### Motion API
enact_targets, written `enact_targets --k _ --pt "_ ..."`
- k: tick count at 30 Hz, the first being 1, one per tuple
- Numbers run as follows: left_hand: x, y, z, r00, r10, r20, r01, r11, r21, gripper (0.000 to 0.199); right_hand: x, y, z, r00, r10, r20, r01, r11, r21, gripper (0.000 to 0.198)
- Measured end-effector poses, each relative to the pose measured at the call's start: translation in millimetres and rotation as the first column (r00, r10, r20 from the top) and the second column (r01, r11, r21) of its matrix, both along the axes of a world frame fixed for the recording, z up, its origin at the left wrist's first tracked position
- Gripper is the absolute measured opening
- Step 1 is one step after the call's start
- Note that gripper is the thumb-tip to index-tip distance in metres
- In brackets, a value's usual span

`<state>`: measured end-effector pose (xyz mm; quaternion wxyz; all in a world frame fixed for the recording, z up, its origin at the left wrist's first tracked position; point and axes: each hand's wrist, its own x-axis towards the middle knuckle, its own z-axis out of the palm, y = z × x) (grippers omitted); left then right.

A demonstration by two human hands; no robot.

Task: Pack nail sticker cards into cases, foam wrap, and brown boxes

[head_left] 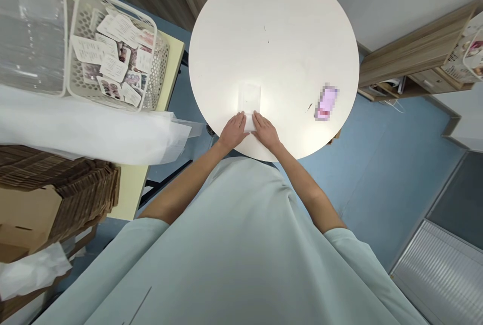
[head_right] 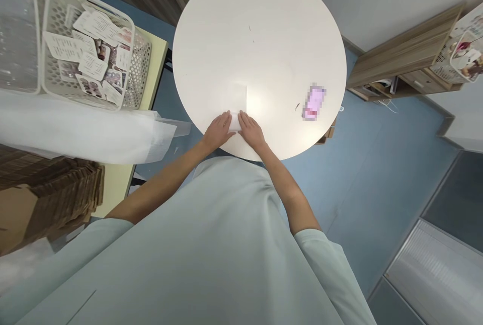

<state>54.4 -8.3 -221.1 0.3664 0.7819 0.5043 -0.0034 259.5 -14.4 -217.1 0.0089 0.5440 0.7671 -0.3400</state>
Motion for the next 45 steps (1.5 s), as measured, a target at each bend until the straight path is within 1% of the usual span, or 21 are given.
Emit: enact_targets --k 2,4,7,9,11,14,16,18,20,22,25,27,29,30,32,33,36,38,41,43,45 --pt "-4 -19 2.7 1.000 -0.026 -0.002 0.026 0.999 -0.029 0.083 1 -20 0 1.000 0.014 -0.001 -0.014 1.000 -0.009 0.071" --pt "-6 -33 4.6 1.000 -0.025 -0.009 0.025 0.998 -0.052 0.081 3 -37 0 1.000 0.030 -0.009 -0.030 0.999 -0.018 0.069" --pt "-8 -40 6.4 1.000 -0.018 -0.020 0.016 0.997 -0.071 0.076 9 -49 2 0.999 0.045 -0.022 -0.045 0.999 -0.021 0.066" --pt "-11 -35 8.0 1.000 -0.016 -0.016 0.015 0.997 -0.074 0.073 14 -48 3 0.998 0.048 -0.039 -0.049 0.999 -0.016 0.065" --pt "-15 -24 10.3 1.000 -0.010 0.003 0.011 0.997 -0.070 0.068 17 -43 4 0.998 0.029 -0.060 -0.030 0.999 -0.013 0.062" --pt "-20 -2 13.1 0.999 0.014 0.039 -0.012 0.998 -0.066 0.054 15 -28 5 0.995 -0.068 -0.068 0.067 0.998 -0.020 0.054" --pt "-20 12 12.2 0.998 0.065 0.012 -0.064 0.995 -0.080 0.046 10 -16 4 0.986 -0.159 -0.055 0.157 0.987 -0.032 0.050" --pt "-16 24 8.4 0.986 0.152 -0.074 -0.159 0.982 -0.105 0.042 4 -2 1 0.971 -0.240 -0.025 0.238 0.970 -0.044 0.047" --pt "-9 33 3.1 0.950 0.264 -0.165 -0.285 0.951 -0.117 0.041 -1 12 -4 0.955 -0.297 0.022 0.298 0.953 -0.057 0.043" --pt "-2 39 -1.5 0.903 0.373 -0.213 -0.402 0.908 -0.118 0.040 -6 25 -10 0.937 -0.340 0.082 0.345 0.936 -0.073 0.038" --pt "5 43 -3.5 0.859 0.452 -0.241 -0.493 0.857 -0.151 0.038 -12 42 -15 0.912 -0.390 0.128 0.400 0.914 -0.071 0.035" --pt "8 43 -2.7 0.851 0.460 -0.254 -0.509 0.842 -0.177 0.038 -17 52 -16 0.927 -0.365 0.089 0.367 0.930 -0.012 0.042" --pt "10 42 -2.1 0.847 0.470 -0.249 -0.517 0.837 -0.179 0.038 -21 62 -14 0.963 -0.266 0.035 0.264 0.963 0.051 0.047" --pt "11 41 -2.4 0.846 0.477 -0.238 -0.521 0.836 -0.173 0.038 -23 66 -12 0.979 -0.202 0.019 0.201 0.978 0.061 0.047" --pt "12 37 -3.6 0.844 0.491 -0.217 -0.527 0.834 -0.161 0.037 -25 73 -10 0.995 -0.098 0.009 0.098 0.995 0.033 0.044" --pt "12 35 -4.4 0.843 0.495 -0.211 -0.529 0.834 -0.155 0.037 -26 75 -8 0.998 -0.068 0.012 0.068 0.998 0.012 0.042" --pt "11 31 -5.0 0.838 0.505 -0.208 -0.537 0.832 -0.142 0.035 -25 75 -6 0.998 -0.058 0.036 0.059 0.998 -0.021 0.038" --pt "8 30 -3.1 0.829 0.523 -0.198 -0.552 0.822 -0.142 0.037 -26 69 -4 0.991 -0.114 0.063 0.116 0.993 -0.025 0.036" --pt "2 32 3.6 0.809 0.558 -0.185 -0.585 0.795 -0.159 0.048 -31 51 1 0.956 -0.265 0.126 0.273 0.961 -0.045 0.028" --pt "0 33 9.6 0.799 0.570 -0.192 -0.600 0.779 -0.184 0.053 -36 37 6 0.914 -0.372 0.162 0.388 0.919 -0.077 0.020" --pt "-1 33 15.8 0.796 0.570 -0.203 -0.605 0.762 -0.231 0.051 -42 23 11 0.856 -0.485 0.177 0.509 0.851 -0.130 0.015"
